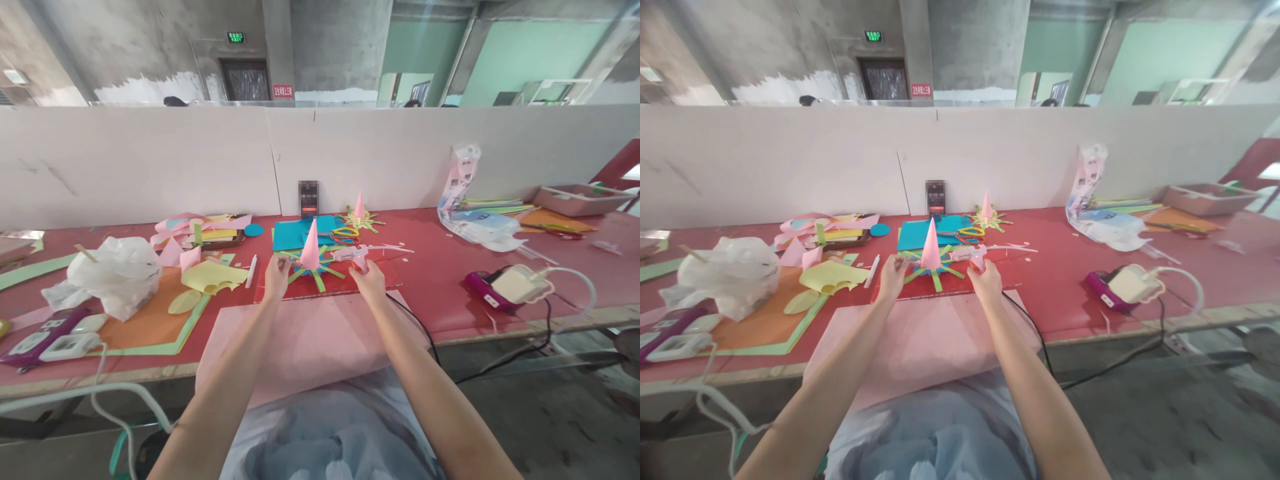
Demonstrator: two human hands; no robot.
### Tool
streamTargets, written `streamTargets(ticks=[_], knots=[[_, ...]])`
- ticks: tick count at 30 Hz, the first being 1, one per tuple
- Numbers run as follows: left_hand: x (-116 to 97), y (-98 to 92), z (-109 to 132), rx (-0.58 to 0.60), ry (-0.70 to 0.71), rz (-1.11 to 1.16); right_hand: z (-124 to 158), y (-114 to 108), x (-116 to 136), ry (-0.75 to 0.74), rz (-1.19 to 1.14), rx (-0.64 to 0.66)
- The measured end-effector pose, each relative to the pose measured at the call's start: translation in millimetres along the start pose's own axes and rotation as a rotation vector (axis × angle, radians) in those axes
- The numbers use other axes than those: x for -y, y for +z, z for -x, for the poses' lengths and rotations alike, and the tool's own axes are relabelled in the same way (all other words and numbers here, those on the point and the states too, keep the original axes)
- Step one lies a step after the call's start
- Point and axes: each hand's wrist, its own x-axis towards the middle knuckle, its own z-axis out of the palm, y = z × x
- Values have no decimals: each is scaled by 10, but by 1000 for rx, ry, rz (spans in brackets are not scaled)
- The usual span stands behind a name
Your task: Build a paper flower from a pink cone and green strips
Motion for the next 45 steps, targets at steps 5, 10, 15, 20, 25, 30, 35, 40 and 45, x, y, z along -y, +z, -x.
streamTargets(ticks=[5,10,15,20,25,30,35,40,45], knots=[[-39,-24,40,-44,68,-219,10,-23,21,-3,-1,-2],[-49,-57,82,-26,162,-516,23,-49,63,17,-5,16],[41,-114,72,-63,119,-722,18,-54,78,51,11,41],[42,-149,72,-127,94,-704,19,-60,76,46,17,36],[-10,-177,64,-92,27,-751,30,-74,87,24,23,37],[-17,-225,24,-66,-50,-835,38,-88,100,10,17,39],[6,-250,9,-41,-101,-806,19,-58,70,21,10,30],[32,-199,30,27,-93,-668,14,-44,61,19,16,38],[6,-125,34,-87,-33,-474,32,-69,90,20,13,50]])
